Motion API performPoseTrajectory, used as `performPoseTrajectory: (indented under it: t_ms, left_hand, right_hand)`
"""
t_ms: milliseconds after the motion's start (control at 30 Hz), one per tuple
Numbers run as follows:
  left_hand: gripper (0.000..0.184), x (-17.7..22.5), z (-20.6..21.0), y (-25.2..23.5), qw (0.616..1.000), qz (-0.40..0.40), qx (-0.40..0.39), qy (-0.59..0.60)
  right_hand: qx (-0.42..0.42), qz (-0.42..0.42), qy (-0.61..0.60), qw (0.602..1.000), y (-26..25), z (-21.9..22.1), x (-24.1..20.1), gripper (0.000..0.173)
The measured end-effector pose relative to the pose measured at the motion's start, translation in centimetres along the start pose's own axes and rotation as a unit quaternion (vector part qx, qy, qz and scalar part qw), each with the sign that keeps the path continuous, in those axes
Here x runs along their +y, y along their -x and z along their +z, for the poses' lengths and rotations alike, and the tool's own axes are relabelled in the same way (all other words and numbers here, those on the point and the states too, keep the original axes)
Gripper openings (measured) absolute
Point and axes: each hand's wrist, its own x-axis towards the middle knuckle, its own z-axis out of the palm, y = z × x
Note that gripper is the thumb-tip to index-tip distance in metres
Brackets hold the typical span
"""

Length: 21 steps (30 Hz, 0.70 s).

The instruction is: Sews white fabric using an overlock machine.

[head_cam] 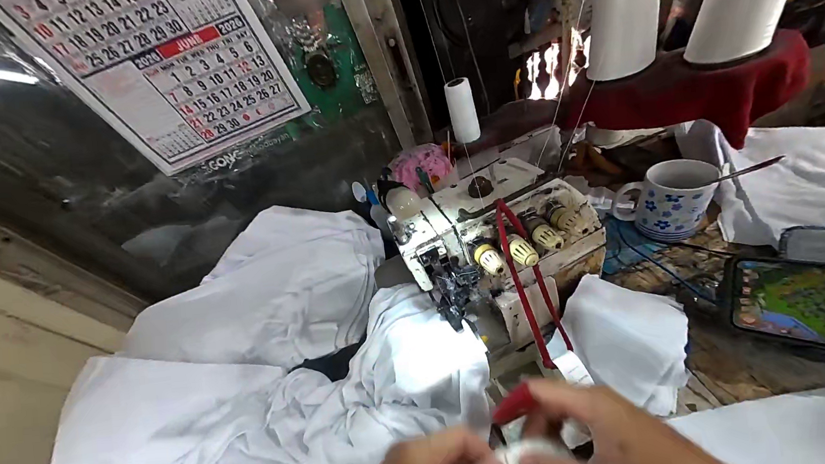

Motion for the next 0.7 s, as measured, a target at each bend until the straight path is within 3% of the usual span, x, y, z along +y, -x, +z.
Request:
performPoseTrajectory:
  t_ms: [67, 133, 233, 400, 567, 700]
  left_hand:
    - [0.018, 1.4, -3.0, -3.8, 0.999, -0.003, 0.05, 0.006]
    - [0.02, 1.8, -5.4, -7.5, 0.997, -0.056, 0.045, 0.014]
    - [0.021, 1.5, -6.3, -9.9, 0.994, -0.106, 0.013, 0.034]
    - [0.021, 1.4, -5.7, -9.3, 0.992, -0.119, 0.034, 0.038]
    - [0.021, 1.6, -5.4, -9.4, 0.992, -0.119, 0.046, 0.017]
    - [0.022, 0.4, -5.8, -8.9, 0.986, -0.069, 0.093, -0.117]
  right_hand:
    - [0.111, -0.034, 0.032, 0.993, -3.4, -1.2, 0.1, 0.028]
    - [0.214, -0.033, 0.163, 0.963, -5.4, -1.9, -0.1, 0.029]
    - [0.272, -0.062, 0.254, 0.926, -4.5, -1.7, 0.1, 0.028]
    - [0.193, -0.1, 0.196, 0.956, -1.6, 0.5, 1.0, 0.019]
    - [0.099, -0.144, 0.293, 0.94, -2.9, 2.0, 1.5, 0.022]
    - [0.09, -0.13, 0.329, 0.931, -3.1, 2.1, 1.4, 0.032]
